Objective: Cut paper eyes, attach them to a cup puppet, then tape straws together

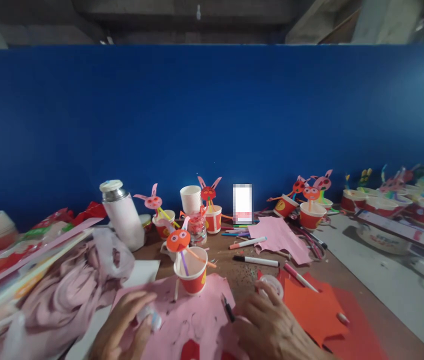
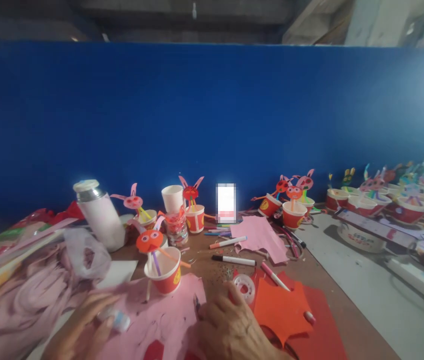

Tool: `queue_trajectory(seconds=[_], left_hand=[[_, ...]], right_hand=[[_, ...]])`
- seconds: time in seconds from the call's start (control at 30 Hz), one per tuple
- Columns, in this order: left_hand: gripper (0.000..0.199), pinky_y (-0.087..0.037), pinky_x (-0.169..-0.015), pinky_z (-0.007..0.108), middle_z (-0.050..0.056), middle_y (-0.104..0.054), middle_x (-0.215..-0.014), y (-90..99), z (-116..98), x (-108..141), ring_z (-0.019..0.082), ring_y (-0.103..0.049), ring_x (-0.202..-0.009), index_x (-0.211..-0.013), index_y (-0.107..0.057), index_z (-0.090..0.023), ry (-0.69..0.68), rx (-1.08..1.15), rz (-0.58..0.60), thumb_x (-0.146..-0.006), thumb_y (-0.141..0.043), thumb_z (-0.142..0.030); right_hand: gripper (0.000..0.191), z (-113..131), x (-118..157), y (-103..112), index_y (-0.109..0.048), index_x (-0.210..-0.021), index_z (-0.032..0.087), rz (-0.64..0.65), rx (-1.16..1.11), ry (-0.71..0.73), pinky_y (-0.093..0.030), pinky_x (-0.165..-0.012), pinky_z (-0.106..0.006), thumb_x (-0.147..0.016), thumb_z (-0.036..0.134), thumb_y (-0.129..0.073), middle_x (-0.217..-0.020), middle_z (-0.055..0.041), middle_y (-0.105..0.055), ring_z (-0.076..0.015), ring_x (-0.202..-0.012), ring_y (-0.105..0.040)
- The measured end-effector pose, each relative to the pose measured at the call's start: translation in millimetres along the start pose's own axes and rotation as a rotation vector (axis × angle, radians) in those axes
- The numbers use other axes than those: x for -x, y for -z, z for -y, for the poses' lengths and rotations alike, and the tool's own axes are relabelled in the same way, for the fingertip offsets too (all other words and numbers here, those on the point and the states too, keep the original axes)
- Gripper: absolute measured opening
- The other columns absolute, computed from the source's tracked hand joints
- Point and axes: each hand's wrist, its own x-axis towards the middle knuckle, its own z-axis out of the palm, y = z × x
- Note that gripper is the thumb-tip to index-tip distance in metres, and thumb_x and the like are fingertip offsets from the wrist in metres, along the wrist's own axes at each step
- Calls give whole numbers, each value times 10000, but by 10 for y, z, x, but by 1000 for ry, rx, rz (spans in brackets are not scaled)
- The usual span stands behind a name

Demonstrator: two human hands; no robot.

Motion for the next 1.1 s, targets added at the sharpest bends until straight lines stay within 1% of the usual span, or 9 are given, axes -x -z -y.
queue_trajectory(seconds=[0.13,0.27,0.4,0.67,0.77,0.83,0.93,1.03,1.1], left_hand=[[217,-472,-789,297,81,-596,-941,50,-87,-56,199,-570,-902,-960,-555,-165,-57,-12,31,-757,-478,-168],[209,-464,-793,299,87,-590,-916,57,-138,-94,187,-558,-893,-960,-544,-139,1,31,58,-763,-474,-138],[232,-479,-742,284,87,-591,-943,51,-150,-88,172,-565,-857,-990,-529,-141,45,60,64,-766,-474,-135],[340,-474,-694,289,93,-562,-996,85,-133,-86,183,-541,-868,-1075,-478,-149,88,104,150,-736,-459,-154],[351,-469,-655,283,92,-546,-989,114,-121,-100,185,-530,-859,-1091,-463,-146,83,121,174,-741,-450,-167],[345,-464,-646,283,93,-537,-991,149,-104,-117,186,-522,-861,-1091,-463,-142,82,127,144,-748,-453,-176],[316,-465,-653,295,95,-523,-994,219,-74,-143,180,-516,-828,-1068,-488,-133,89,154,8,-758,-461,-189],[282,-467,-658,298,93,-519,-993,297,-85,-158,181,-517,-827,-1033,-519,-133,87,188,-120,-757,-480,-172],[265,-468,-691,308,87,-527,-981,350,-140,-163,189,-518,-856,-1011,-536,-140,77,190,-141,-750,-497,-149]], right_hand=[[120,99,-121,91,-599,-778,219,195,-45,-24,-292,-830,-346,-822,167,-500,-784,-5,-632,-143,-752,-546],[98,132,-200,-57,-619,-824,205,230,-89,-34,-307,-803,-358,-801,172,-529,-806,-36,-635,-178,-805,-546],[102,208,-295,-216,-624,-878,226,312,-122,-65,-320,-765,-348,-794,237,-568,-818,-24,-635,-185,-799,-545],[208,426,-482,-318,-637,-928,218,512,-54,-127,-355,-740,-367,-762,340,-607,-851,-54,-631,-230,-814,-547],[185,445,-466,-343,-635,-934,230,531,-43,-141,-363,-721,-358,-758,286,-618,-842,-49,-627,-228,-807,-549],[163,449,-463,-339,-642,-914,219,541,-40,-145,-366,-712,-357,-754,239,-619,-828,-55,-627,-229,-801,-552],[151,445,-506,-296,-647,-890,199,586,-61,-195,-374,-719,-364,-749,245,-617,-845,-74,-626,-234,-814,-555],[170,432,-595,-236,-647,-903,185,681,-109,-268,-377,-771,-369,-766,272,-597,-888,-85,-629,-237,-869,-560],[179,426,-655,-207,-652,-899,177,744,-124,-289,-379,-787,-368,-781,286,-573,-894,-86,-638,-243,-885,-567]])
